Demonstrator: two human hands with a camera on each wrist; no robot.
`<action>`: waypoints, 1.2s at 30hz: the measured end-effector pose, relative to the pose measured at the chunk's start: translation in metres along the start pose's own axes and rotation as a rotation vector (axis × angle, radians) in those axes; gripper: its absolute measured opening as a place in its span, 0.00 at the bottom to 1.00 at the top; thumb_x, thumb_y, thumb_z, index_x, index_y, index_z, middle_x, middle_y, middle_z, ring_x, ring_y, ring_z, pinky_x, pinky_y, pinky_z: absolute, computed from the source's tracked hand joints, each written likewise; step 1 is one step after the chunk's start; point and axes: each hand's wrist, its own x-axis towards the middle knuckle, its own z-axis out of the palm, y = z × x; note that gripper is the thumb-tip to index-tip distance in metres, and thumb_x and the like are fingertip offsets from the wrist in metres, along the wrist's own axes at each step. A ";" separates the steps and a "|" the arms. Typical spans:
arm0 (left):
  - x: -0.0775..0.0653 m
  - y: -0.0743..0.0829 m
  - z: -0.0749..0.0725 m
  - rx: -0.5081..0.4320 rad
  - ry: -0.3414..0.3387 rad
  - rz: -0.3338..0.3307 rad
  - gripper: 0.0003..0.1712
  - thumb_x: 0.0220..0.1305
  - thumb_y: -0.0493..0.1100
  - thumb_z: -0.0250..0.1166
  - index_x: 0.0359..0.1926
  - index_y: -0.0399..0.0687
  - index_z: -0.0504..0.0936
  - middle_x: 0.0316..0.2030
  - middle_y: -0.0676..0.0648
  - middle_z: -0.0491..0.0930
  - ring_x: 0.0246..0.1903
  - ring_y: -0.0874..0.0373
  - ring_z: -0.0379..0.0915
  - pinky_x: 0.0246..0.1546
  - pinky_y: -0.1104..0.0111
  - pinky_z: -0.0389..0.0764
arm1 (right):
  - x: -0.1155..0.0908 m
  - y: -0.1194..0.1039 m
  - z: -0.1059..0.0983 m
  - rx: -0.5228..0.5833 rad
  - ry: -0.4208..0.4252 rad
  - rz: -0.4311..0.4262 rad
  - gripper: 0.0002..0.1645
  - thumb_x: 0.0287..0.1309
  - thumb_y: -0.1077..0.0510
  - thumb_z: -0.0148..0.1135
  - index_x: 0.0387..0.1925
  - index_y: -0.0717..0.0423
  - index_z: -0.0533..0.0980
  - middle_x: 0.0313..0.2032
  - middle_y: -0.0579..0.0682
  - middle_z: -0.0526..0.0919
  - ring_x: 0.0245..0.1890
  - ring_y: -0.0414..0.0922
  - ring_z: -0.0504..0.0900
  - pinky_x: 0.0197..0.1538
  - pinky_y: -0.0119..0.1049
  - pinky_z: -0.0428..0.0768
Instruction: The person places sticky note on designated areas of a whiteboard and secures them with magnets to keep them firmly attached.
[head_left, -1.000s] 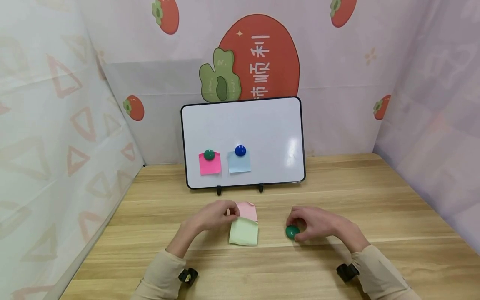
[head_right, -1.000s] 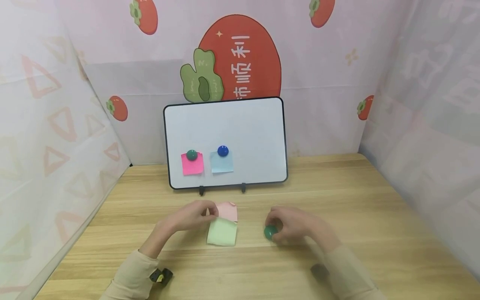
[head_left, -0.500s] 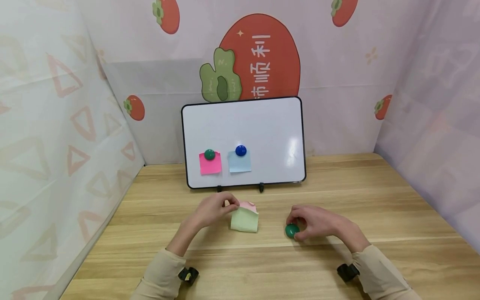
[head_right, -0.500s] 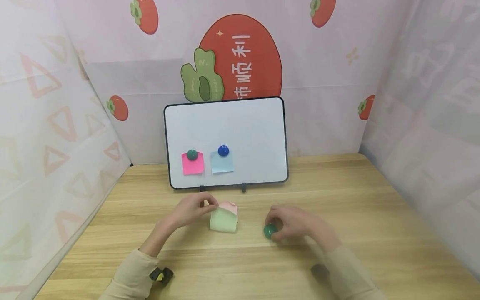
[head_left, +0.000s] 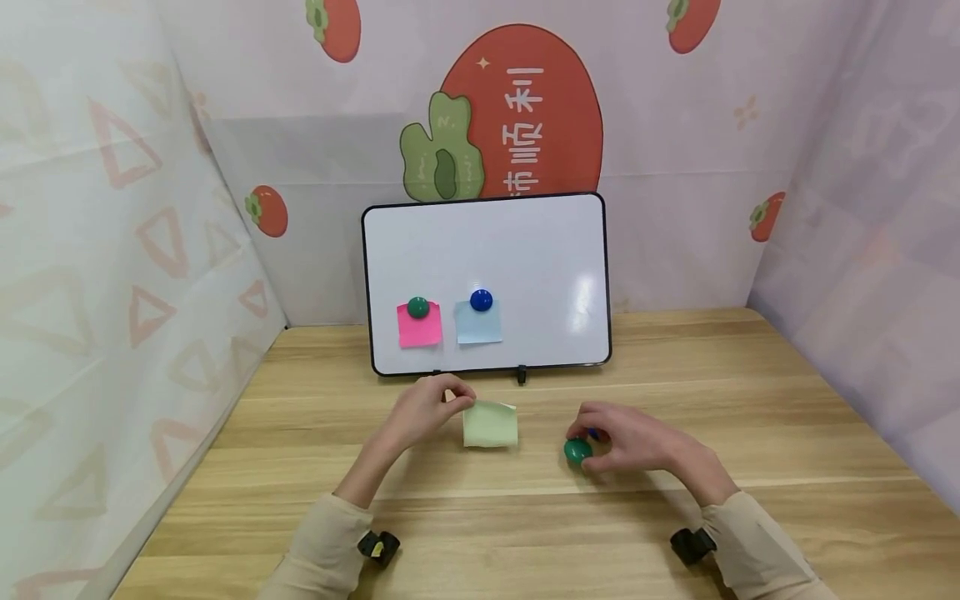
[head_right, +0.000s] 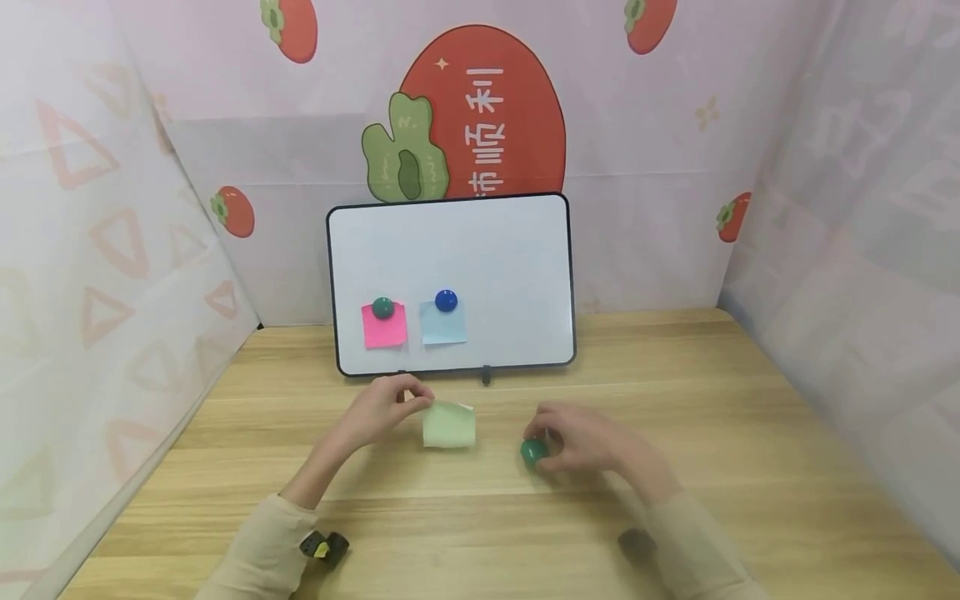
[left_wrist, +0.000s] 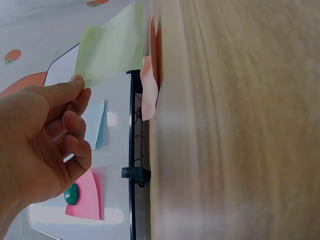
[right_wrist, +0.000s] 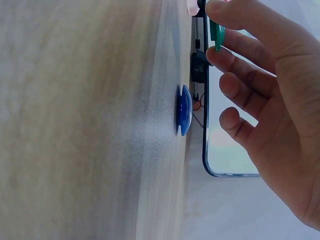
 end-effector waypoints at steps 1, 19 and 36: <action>0.001 0.001 0.001 -0.004 0.002 -0.007 0.03 0.66 0.49 0.67 0.38 0.60 0.86 0.34 0.61 0.83 0.28 0.62 0.69 0.27 0.70 0.70 | 0.000 0.000 0.000 -0.001 0.003 -0.003 0.17 0.54 0.50 0.71 0.47 0.44 0.81 0.41 0.37 0.77 0.38 0.36 0.74 0.43 0.31 0.76; 0.041 0.020 -0.004 -0.066 0.109 0.019 0.07 0.68 0.50 0.64 0.41 0.56 0.87 0.33 0.56 0.84 0.26 0.60 0.70 0.26 0.67 0.70 | 0.001 -0.001 -0.001 -0.012 -0.013 0.014 0.18 0.54 0.48 0.72 0.47 0.43 0.82 0.41 0.36 0.76 0.38 0.36 0.74 0.43 0.30 0.76; 0.070 0.029 -0.007 -0.008 0.131 0.032 0.10 0.70 0.51 0.62 0.44 0.55 0.86 0.44 0.54 0.87 0.39 0.61 0.79 0.28 0.70 0.70 | -0.001 -0.002 -0.002 -0.009 -0.013 0.017 0.17 0.54 0.49 0.72 0.47 0.43 0.82 0.40 0.35 0.75 0.38 0.37 0.74 0.42 0.29 0.74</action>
